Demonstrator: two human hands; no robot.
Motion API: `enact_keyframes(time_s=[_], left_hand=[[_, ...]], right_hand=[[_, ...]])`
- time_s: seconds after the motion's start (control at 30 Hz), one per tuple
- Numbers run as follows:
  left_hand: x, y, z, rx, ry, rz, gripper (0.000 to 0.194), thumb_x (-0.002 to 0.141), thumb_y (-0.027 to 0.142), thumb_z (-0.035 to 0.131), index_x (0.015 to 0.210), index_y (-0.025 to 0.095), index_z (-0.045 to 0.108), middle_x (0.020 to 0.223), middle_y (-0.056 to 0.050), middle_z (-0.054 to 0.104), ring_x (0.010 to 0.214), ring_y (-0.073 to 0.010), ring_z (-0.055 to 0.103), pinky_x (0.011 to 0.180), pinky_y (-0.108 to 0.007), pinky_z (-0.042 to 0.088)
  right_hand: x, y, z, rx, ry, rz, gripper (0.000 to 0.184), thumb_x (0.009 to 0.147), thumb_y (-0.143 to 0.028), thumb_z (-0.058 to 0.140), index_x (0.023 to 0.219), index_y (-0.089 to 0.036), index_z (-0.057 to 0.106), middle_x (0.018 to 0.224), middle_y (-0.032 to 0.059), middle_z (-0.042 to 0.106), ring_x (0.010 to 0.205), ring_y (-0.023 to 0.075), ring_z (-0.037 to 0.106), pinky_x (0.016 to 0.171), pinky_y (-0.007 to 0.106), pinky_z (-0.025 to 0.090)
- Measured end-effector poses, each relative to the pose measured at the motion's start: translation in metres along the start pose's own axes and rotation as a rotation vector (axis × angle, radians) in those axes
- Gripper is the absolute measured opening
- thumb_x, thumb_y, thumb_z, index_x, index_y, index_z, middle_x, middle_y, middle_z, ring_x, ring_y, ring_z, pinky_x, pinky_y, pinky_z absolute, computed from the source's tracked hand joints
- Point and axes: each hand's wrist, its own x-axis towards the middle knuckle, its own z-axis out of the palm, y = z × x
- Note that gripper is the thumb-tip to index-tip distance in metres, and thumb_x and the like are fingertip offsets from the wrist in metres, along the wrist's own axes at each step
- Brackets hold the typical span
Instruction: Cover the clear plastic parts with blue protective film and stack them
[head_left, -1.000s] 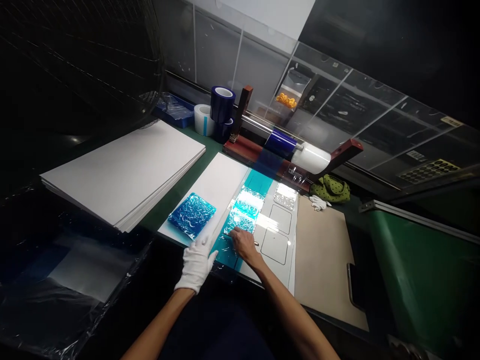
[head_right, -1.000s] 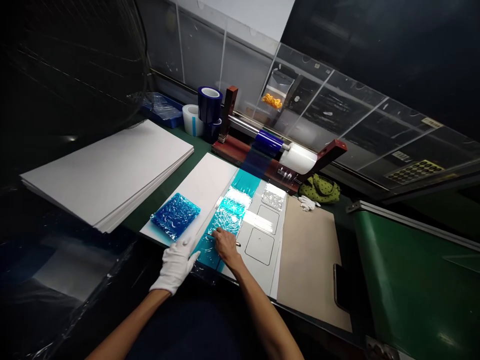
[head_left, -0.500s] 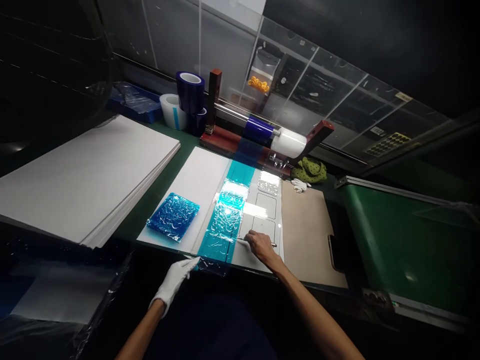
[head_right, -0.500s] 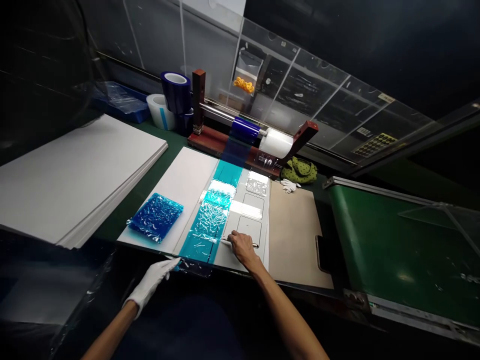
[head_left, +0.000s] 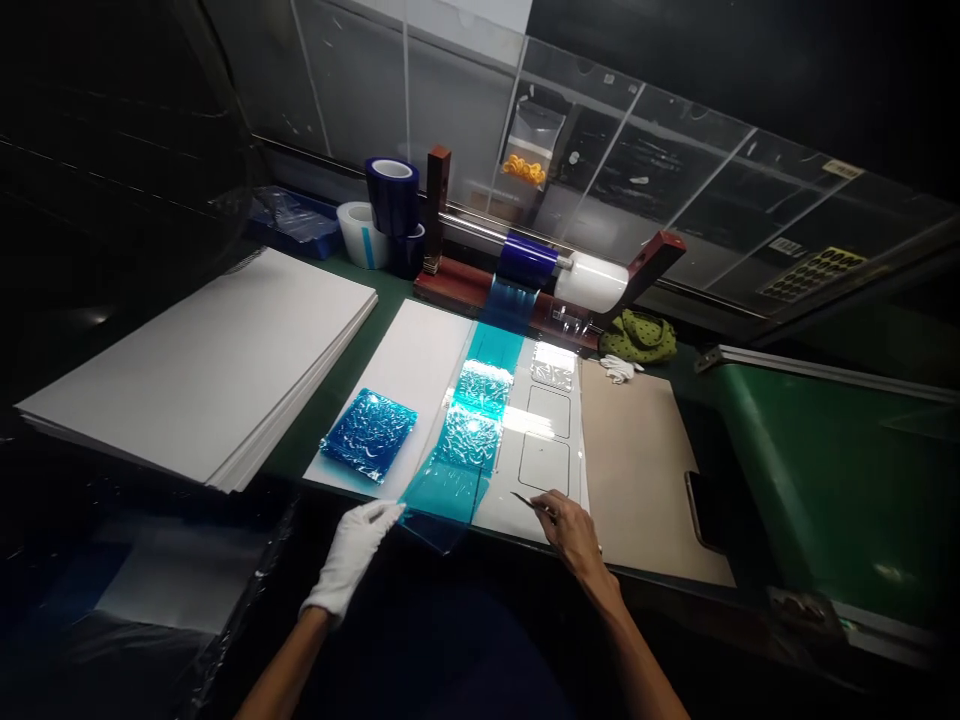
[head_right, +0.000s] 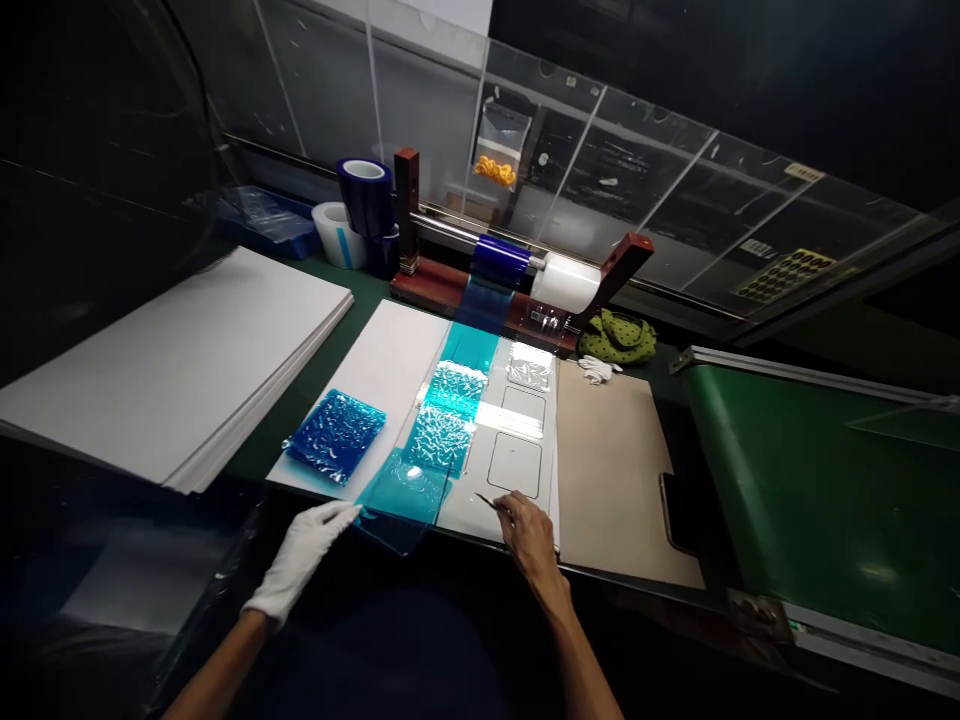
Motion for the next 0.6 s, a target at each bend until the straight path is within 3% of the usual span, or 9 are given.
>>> enact_keyframes(time_s=[0.17,0.27,0.4,0.6], left_hand=[[0.040,0.020,-0.060,-0.017,0.207,0.063,0.050,0.062,0.053,0.068,0.096,0.016,0.069,0.102,-0.005,0.070,0.107,-0.0259,0.057,0.098,-0.035,0.040],[0.061,0.031,-0.086,-0.031,0.253,0.082,0.055,0.061,0.054,0.069,0.099,0.014,0.068,0.101,-0.007,0.070,0.104,-0.0262,0.059,0.096,-0.037,0.043],[0.075,0.039,-0.101,-0.030,0.246,0.099,0.056,0.061,0.053,0.069,0.100,0.013,0.067,0.102,-0.009,0.070,0.101,-0.0255,0.061,0.094,-0.038,0.045],[0.085,0.039,-0.102,0.055,0.229,0.097,0.054,0.063,0.052,0.066,0.100,0.013,0.068,0.100,-0.009,0.071,0.098,-0.0246,0.062,0.091,-0.036,0.047]], right_hand=[[-0.007,-0.007,0.002,0.138,0.079,-0.009,0.022,0.087,-0.026,0.044,0.092,-0.024,0.066,0.089,0.0020,0.068,0.079,0.0170,0.066,0.065,0.024,0.045],[-0.008,-0.008,0.003,0.174,0.098,-0.010,0.023,0.086,-0.027,0.044,0.092,-0.023,0.066,0.089,0.0028,0.068,0.080,0.0173,0.066,0.066,0.024,0.046],[-0.009,-0.009,0.004,0.188,0.111,0.013,0.023,0.086,-0.027,0.044,0.093,-0.023,0.066,0.090,0.0031,0.068,0.082,0.0180,0.066,0.068,0.026,0.047],[-0.006,-0.012,0.003,0.216,0.110,0.052,0.024,0.086,-0.030,0.043,0.091,-0.023,0.066,0.089,0.0052,0.069,0.082,0.0204,0.065,0.068,0.028,0.047]])
